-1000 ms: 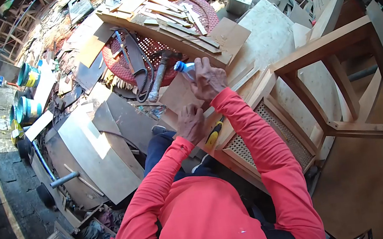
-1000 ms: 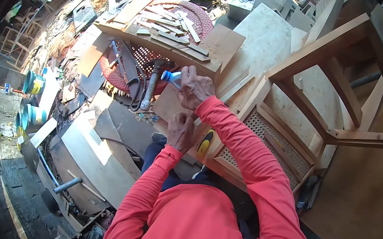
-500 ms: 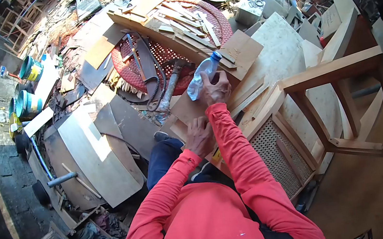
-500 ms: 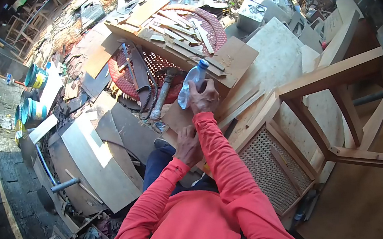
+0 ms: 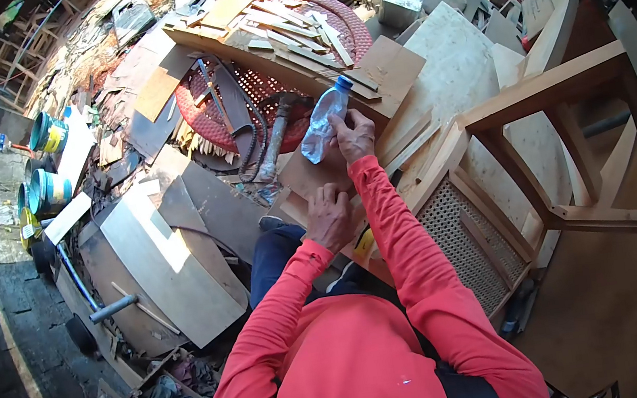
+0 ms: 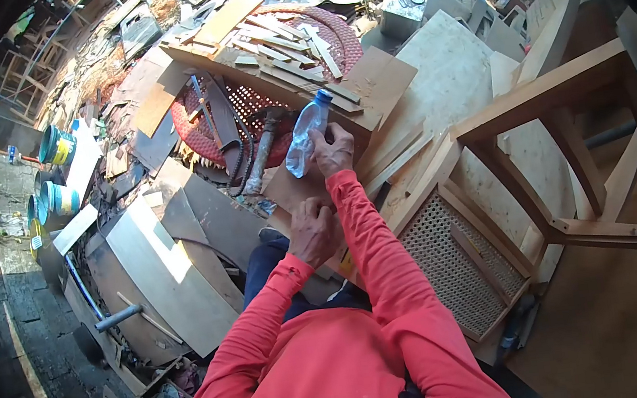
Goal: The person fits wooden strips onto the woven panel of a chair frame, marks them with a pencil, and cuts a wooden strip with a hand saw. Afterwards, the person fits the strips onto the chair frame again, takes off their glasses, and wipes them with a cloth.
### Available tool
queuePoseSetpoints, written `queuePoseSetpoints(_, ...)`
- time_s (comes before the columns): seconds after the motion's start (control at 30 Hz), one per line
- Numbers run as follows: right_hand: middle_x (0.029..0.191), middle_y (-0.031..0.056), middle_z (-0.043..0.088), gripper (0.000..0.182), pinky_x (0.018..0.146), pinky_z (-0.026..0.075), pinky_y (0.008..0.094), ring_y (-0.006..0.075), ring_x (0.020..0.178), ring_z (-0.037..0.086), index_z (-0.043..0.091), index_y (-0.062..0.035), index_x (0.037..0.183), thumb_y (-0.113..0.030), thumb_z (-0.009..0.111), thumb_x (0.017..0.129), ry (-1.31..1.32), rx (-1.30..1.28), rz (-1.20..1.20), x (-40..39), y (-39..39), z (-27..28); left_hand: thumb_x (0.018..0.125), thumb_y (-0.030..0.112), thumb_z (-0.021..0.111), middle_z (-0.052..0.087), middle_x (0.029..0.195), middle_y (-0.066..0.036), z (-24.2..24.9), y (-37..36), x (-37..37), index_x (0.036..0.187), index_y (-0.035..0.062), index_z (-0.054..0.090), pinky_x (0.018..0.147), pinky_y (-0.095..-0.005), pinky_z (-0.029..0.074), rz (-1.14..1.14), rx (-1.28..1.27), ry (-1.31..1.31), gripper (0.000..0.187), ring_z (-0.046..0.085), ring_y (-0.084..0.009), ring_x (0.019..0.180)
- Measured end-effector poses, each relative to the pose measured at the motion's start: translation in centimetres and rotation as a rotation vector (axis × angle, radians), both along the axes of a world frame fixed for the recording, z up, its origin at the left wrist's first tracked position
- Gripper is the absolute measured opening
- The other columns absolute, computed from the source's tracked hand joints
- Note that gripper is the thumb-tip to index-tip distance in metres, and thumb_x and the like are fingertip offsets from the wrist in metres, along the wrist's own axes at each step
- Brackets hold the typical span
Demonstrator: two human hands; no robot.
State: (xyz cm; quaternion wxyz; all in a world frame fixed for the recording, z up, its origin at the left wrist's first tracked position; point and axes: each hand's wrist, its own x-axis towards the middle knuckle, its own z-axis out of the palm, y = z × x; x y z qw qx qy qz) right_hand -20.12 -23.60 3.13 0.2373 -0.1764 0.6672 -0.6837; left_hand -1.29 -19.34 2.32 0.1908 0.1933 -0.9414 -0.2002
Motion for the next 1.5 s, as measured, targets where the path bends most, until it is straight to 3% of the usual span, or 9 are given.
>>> queuePoseSetpoints(0.13, 0.075, 0.0061, 0.072, 0.014, 0.048, 0.05, 0.0282, 0.0115, 0.055, 0.066, 0.07, -0.0006, 0.096, -0.013, 0.074, 0.101, -0.119, -0.064, -0.018, 0.9, 1.9, 3.1, 0.079, 0.014, 0.076, 0.057, 0.122, -0.019, 0.2, 0.0, 0.3, 0.107, -0.0012, 0.063, 0.094, -0.0491, 0.05, -0.013, -0.018, -0.029, 0.035, 0.058, -0.0394, 0.111)
queuePoseSetpoints(0.43, 0.086, 0.007, 0.075, 0.013, 0.049, 0.051, 0.0248, 0.0138, 0.06, 0.071, 0.067, -0.002, 0.105, -0.014, 0.072, 0.103, -0.412, -0.018, -0.063, 3.5, 5.6, 0.6, 0.083, 0.014, 0.076, 0.057, 0.124, -0.018, 1.6, 1.4, 3.3, 0.11, -0.0001, 0.059, 0.094, -0.047, 0.052, -0.045, 0.11, -0.019, 0.035, 0.06, -0.0397, 0.111)
queuePoseSetpoints(0.53, 0.09, 0.0101, 0.075, 0.014, 0.052, 0.056, 0.0277, 0.0187, 0.066, 0.075, 0.064, -0.0015, 0.106, -0.013, 0.071, 0.103, -0.374, -0.034, -0.07, 3.9, 5.8, 0.7, 0.086, 0.013, 0.075, 0.057, 0.123, -0.018, 1.5, 1.7, 3.7, 0.111, -0.0006, 0.058, 0.088, -0.0469, 0.055, -0.022, 0.156, 0.003, 0.034, 0.064, -0.0399, 0.105)
queuePoseSetpoints(0.63, 0.096, 0.0149, 0.076, 0.016, 0.057, 0.062, 0.0329, 0.0259, 0.075, 0.079, 0.06, -0.0006, 0.108, -0.011, 0.071, 0.103, -0.707, -0.164, -0.117, 4.7, 6.0, 0.6, 0.087, 0.013, 0.074, 0.057, 0.123, -0.02, 1.7, 2.4, 4.6, 0.112, -0.0023, 0.058, 0.081, -0.0471, 0.059, 0.029, 0.258, -0.049, 0.033, 0.069, -0.0409, 0.097)
queuePoseSetpoints(0.73, 0.101, 0.0189, 0.075, 0.018, 0.061, 0.066, 0.0386, 0.0322, 0.081, 0.08, 0.056, -0.0001, 0.11, -0.009, 0.07, 0.102, -0.777, -0.173, -0.111, 5.0, 5.4, 0.2, 0.088, 0.013, 0.074, 0.058, 0.123, -0.02, 1.5, 3.0, 5.5, 0.112, -0.0021, 0.057, 0.074, -0.0464, 0.062, 0.035, 0.27, -0.063, 0.033, 0.071, -0.0406, 0.091)
queuePoseSetpoints(1.03, 0.089, 0.0047, 0.075, 0.011, 0.058, 0.052, 0.0234, 0.0095, 0.065, 0.069, 0.067, -0.0005, 0.109, -0.01, 0.071, 0.105, -0.091, -0.269, 0.063, 2.2, 7.5, 8.3, 0.09, 0.015, 0.074, 0.064, 0.114, -0.018, 3.0, 4.3, 8.2, 0.116, 0.0015, 0.059, 0.072, -0.0452, 0.058, 0.09, 0.302, 0.006, 0.032, 0.072, -0.0382, 0.086)
queuePoseSetpoints(1.27, 0.084, 0.0003, 0.071, 0.009, 0.062, 0.046, 0.0223, 0.006, 0.067, 0.061, 0.069, -0.0035, 0.108, -0.012, 0.066, 0.109, 0.359, -0.09, 0.082, -6.9, 13.3, 13.2, 0.09, 0.012, 0.075, 0.065, 0.096, -0.015, 4.7, 4.4, 14.0, 0.116, 0.0033, 0.06, 0.065, -0.0428, 0.056, -0.015, 0.346, -0.037, 0.031, 0.07, -0.0363, 0.073)
queuePoseSetpoints(1.37, 0.084, -0.0006, 0.07, 0.01, 0.062, 0.047, 0.0229, 0.0055, 0.067, 0.059, 0.07, -0.003, 0.111, -0.011, 0.065, 0.109, 0.431, 0.001, 0.232, -7.4, 12.3, 12.5, 0.09, 0.01, 0.075, 0.065, 0.098, -0.015, 4.9, 5.2, 14.9, 0.119, 0.0027, 0.06, 0.066, -0.0426, 0.056, -0.018, 0.376, -0.09, 0.033, 0.07, -0.0363, 0.075)
queuePoseSetpoints(1.5, 0.087, 0.0057, 0.074, 0.014, 0.059, 0.053, 0.0258, 0.0116, 0.065, 0.069, 0.07, 0.0009, 0.108, -0.013, 0.065, 0.108, -0.108, -0.06, 0.262, -3.4, 9.3, 7.7, 0.091, 0.009, 0.073, 0.066, 0.106, -0.017, 4.9, 5.7, 14.4, 0.125, 0.0017, 0.06, 0.07, -0.0432, 0.058, -0.043, 0.388, -0.043, 0.037, 0.071, -0.0376, 0.082)
